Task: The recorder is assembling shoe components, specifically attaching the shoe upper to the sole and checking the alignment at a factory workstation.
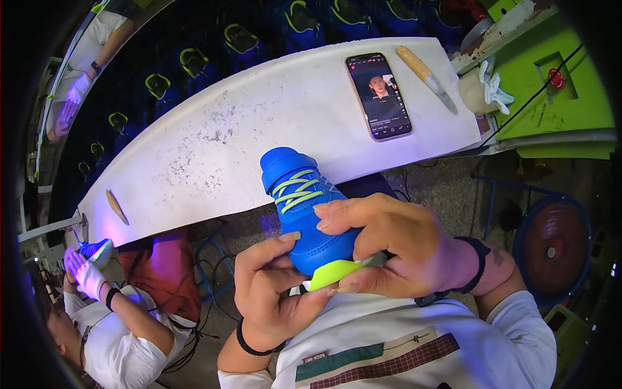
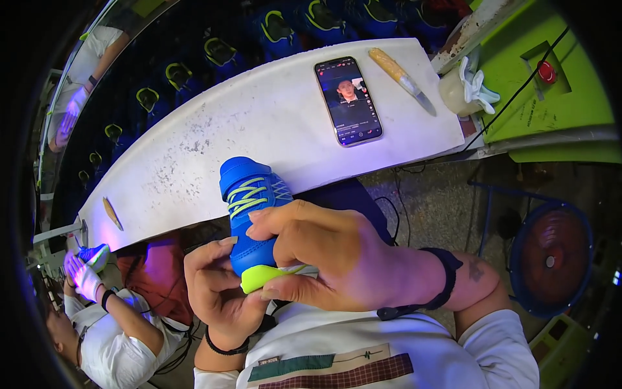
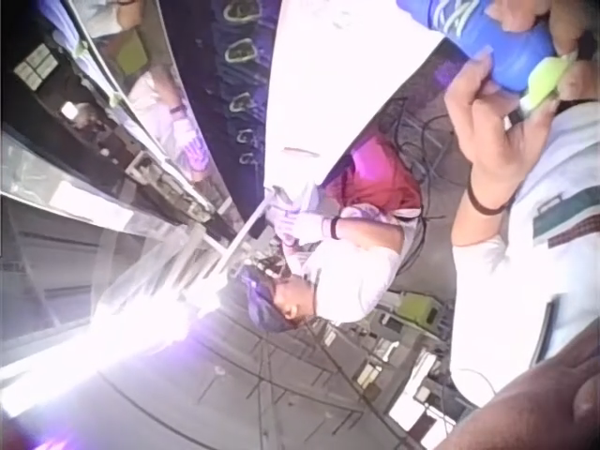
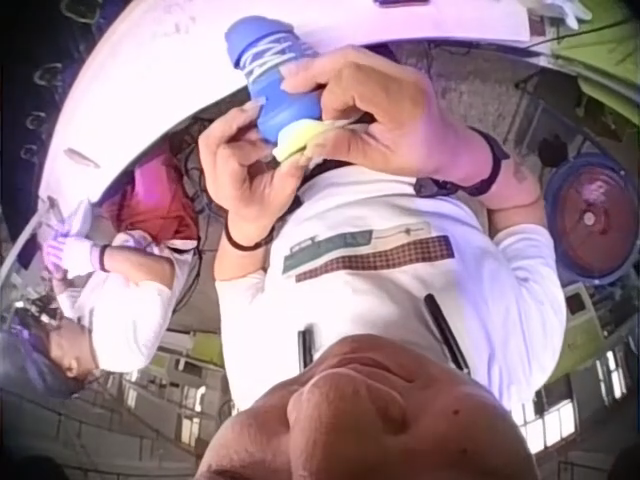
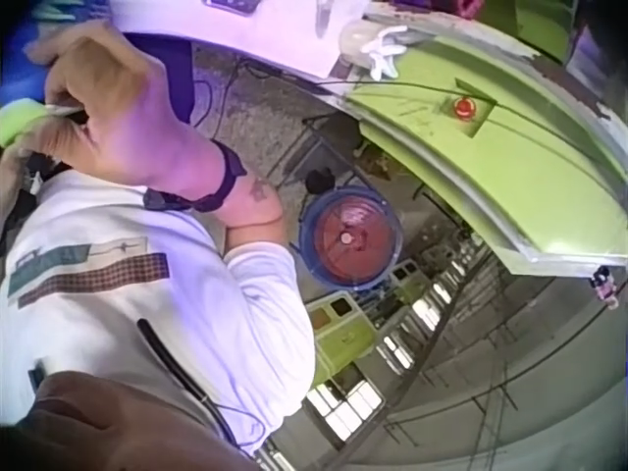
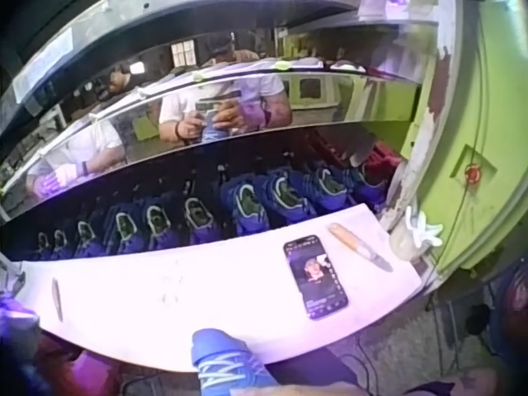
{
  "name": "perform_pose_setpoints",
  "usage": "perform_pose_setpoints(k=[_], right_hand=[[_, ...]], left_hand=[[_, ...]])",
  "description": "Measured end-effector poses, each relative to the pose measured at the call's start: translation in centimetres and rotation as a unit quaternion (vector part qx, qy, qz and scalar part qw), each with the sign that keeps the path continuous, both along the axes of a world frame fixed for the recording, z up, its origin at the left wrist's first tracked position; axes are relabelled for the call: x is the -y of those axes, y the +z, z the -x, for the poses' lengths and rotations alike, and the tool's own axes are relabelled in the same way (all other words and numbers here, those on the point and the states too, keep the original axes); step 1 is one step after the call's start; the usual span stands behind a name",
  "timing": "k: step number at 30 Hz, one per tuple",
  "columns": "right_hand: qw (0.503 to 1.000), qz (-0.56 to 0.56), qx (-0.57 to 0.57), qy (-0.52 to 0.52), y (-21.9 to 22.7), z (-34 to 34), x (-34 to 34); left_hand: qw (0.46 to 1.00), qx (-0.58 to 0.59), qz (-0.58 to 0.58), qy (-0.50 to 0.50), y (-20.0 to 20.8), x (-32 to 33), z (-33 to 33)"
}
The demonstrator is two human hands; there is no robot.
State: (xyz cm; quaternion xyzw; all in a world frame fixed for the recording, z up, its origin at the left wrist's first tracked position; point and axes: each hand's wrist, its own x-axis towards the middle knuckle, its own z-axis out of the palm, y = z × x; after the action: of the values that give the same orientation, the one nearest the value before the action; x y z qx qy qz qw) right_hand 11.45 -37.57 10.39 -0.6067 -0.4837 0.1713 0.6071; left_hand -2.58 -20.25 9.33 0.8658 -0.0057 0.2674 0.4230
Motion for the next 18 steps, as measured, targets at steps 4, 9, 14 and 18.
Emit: perform_pose_setpoints(k=[4, 9, 14, 18], right_hand=[[1.000, -0.007, 0.000, 0.004, -0.4, -0.2, -0.1], [0.999, -0.039, -0.016, -0.011, -0.8, -0.7, 0.0], [0.987, 0.155, -0.032, 0.004, 2.2, -3.2, 1.4], [0.991, 0.120, -0.001, 0.055, 1.3, -5.3, 0.1]], left_hand=[[1.000, 0.000, -0.012, 0.000, 0.0, 0.1, -0.1], [1.000, 0.005, -0.014, -0.011, -0.2, 0.2, -0.7], [0.998, 0.026, -0.056, -0.032, -0.3, -0.2, -2.6], [0.999, 0.038, -0.022, -0.022, 0.1, 0.5, -5.6]])
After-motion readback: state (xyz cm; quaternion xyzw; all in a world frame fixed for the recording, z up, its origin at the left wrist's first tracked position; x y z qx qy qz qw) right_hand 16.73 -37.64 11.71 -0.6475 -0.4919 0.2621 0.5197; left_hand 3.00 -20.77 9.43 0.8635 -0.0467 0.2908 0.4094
